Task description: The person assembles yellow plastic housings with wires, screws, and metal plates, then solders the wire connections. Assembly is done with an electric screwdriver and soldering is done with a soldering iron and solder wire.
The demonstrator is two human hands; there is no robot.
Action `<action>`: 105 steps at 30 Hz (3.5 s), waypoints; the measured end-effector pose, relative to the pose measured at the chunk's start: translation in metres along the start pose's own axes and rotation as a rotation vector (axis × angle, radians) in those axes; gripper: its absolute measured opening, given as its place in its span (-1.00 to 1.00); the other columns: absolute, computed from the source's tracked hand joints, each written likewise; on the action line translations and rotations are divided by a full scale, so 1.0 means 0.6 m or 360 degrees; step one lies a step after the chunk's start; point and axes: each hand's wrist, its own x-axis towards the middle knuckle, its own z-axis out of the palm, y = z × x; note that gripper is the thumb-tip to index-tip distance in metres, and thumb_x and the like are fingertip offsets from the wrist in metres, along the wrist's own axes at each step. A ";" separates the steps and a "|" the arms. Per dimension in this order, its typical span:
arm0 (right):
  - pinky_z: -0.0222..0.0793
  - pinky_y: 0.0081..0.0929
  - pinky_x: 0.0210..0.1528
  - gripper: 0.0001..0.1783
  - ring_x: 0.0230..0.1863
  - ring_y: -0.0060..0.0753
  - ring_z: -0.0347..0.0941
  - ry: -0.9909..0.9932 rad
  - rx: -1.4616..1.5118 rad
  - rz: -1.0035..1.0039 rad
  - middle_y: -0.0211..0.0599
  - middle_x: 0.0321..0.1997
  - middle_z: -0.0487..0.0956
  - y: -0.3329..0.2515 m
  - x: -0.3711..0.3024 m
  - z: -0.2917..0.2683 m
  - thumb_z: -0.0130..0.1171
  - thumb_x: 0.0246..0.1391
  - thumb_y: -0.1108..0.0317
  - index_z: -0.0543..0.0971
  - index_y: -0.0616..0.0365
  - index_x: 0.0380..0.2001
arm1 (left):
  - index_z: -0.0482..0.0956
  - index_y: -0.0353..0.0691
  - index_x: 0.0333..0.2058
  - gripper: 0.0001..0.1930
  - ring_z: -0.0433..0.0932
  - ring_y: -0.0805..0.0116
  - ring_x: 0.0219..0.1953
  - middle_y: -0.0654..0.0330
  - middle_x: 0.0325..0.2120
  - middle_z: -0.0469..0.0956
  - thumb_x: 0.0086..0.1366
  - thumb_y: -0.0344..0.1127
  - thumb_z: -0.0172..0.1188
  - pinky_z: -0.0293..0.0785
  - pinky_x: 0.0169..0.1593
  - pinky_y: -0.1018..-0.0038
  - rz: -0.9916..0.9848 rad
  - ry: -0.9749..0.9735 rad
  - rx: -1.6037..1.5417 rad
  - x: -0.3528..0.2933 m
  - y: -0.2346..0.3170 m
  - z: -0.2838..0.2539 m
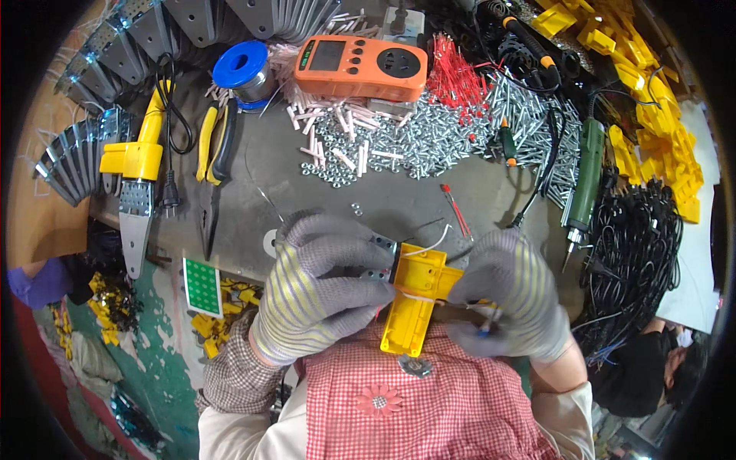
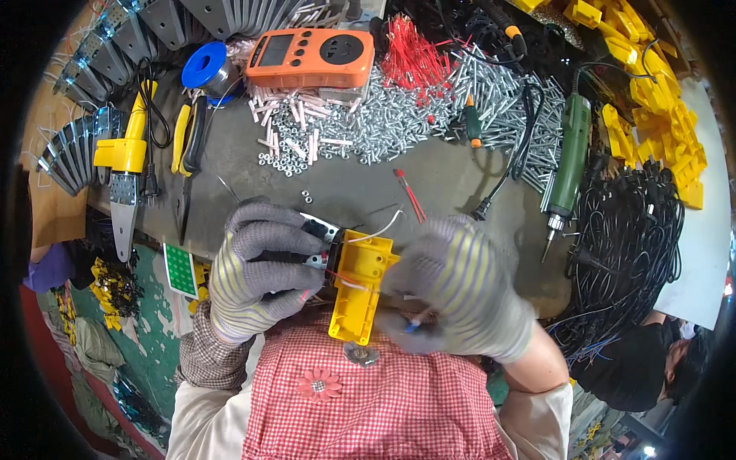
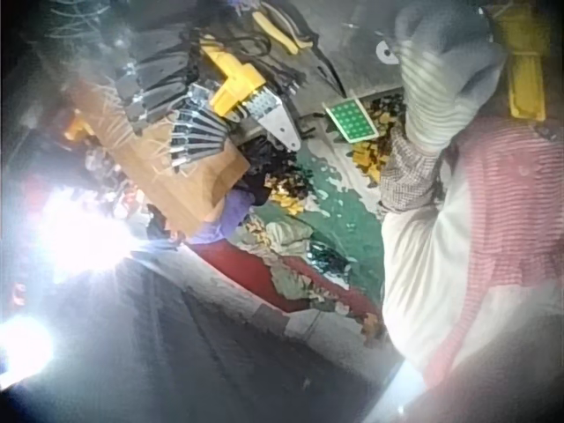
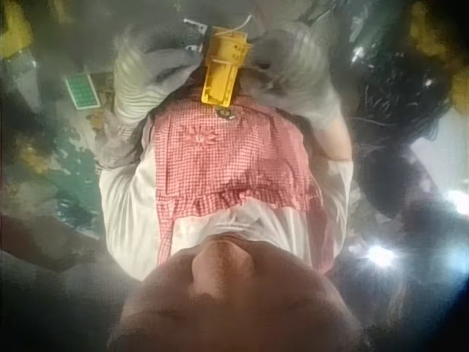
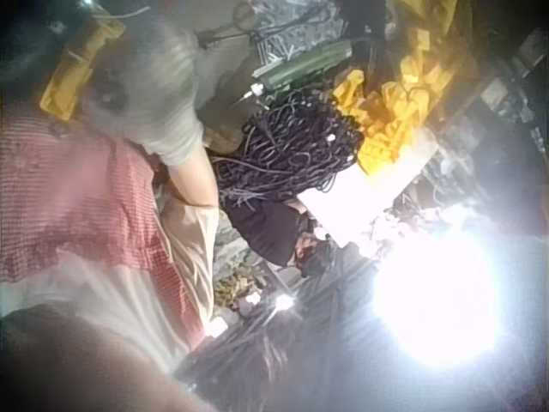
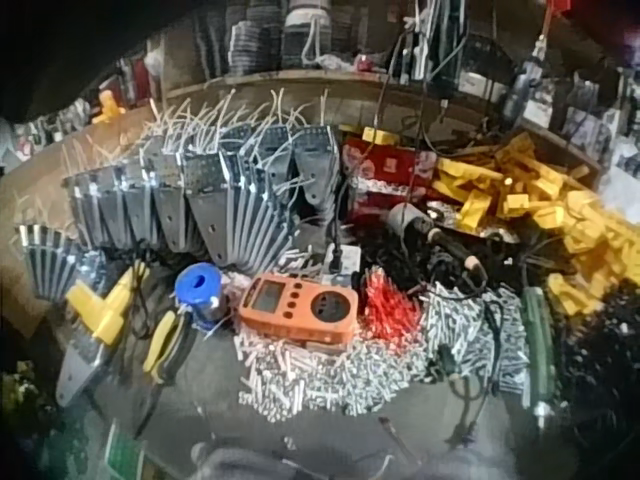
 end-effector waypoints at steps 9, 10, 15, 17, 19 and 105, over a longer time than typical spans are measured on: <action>0.55 -0.19 0.01 -0.81 -0.02 -0.03 0.63 -0.0444 -0.0070 0.0270 -0.18 -0.20 0.65 0.071 0.059 -0.004 0.41 0.09 0.31 0.75 0.07 -0.20 | 0.67 -0.17 -0.25 -0.84 0.62 0.21 -0.23 0.19 -0.33 0.64 0.19 -0.44 0.44 0.53 -0.07 0.28 -0.0395 0.0185 -0.0419 0.067 0.035 0.051; 0.55 -0.15 -0.02 -0.82 -0.03 -0.02 0.61 -0.0553 -0.0266 0.0184 -0.19 -0.22 0.62 0.074 0.061 0.002 0.41 0.08 0.32 0.73 0.07 -0.22 | 0.66 -0.18 -0.23 -0.84 0.60 0.24 -0.23 0.19 -0.33 0.63 0.22 -0.46 0.43 0.52 -0.08 0.32 -0.0403 0.0171 -0.0390 0.072 0.039 0.057; 0.53 -0.10 -0.04 -0.84 -0.10 -0.02 0.58 -0.0297 -0.0129 0.0186 -0.19 -0.25 0.58 0.083 0.019 -0.013 0.40 0.08 0.32 0.71 0.08 -0.26 | 0.69 -0.15 -0.33 -0.90 0.59 0.13 -0.28 0.18 -0.42 0.61 0.18 -0.39 0.44 0.50 -0.06 0.19 -0.0376 0.0172 -0.0174 0.070 0.025 0.085; 0.52 -0.07 -0.04 -0.87 -0.13 0.01 0.58 -0.0231 -0.0005 0.0261 -0.21 -0.26 0.60 0.084 0.005 -0.014 0.40 0.07 0.35 0.72 0.10 -0.29 | 0.70 -0.14 -0.33 -0.90 0.59 0.13 -0.28 0.19 -0.42 0.61 0.18 -0.38 0.44 0.49 -0.05 0.19 -0.0395 0.0190 -0.0183 0.071 0.028 0.087; 0.53 -0.12 -0.07 -0.88 -0.17 -0.02 0.60 -0.0217 0.0101 0.0330 -0.21 -0.26 0.62 0.074 0.006 -0.023 0.41 0.06 0.38 0.73 0.12 -0.31 | 0.71 -0.14 -0.32 -0.89 0.60 0.13 -0.28 0.20 -0.43 0.61 0.17 -0.37 0.44 0.49 -0.04 0.18 -0.0413 0.0212 -0.0189 0.072 0.029 0.086; 0.52 -0.24 -0.29 -0.83 -0.38 -0.14 0.61 0.0165 -0.0045 0.0024 -0.32 -0.38 0.67 -0.003 0.005 -0.005 0.46 -0.04 0.43 0.66 0.05 -0.35 | 0.73 -0.18 -0.33 -0.81 0.62 0.12 -0.32 0.19 -0.44 0.61 0.07 -0.33 0.48 0.56 -0.12 0.28 -0.0449 -0.0253 -0.0501 0.102 0.035 0.048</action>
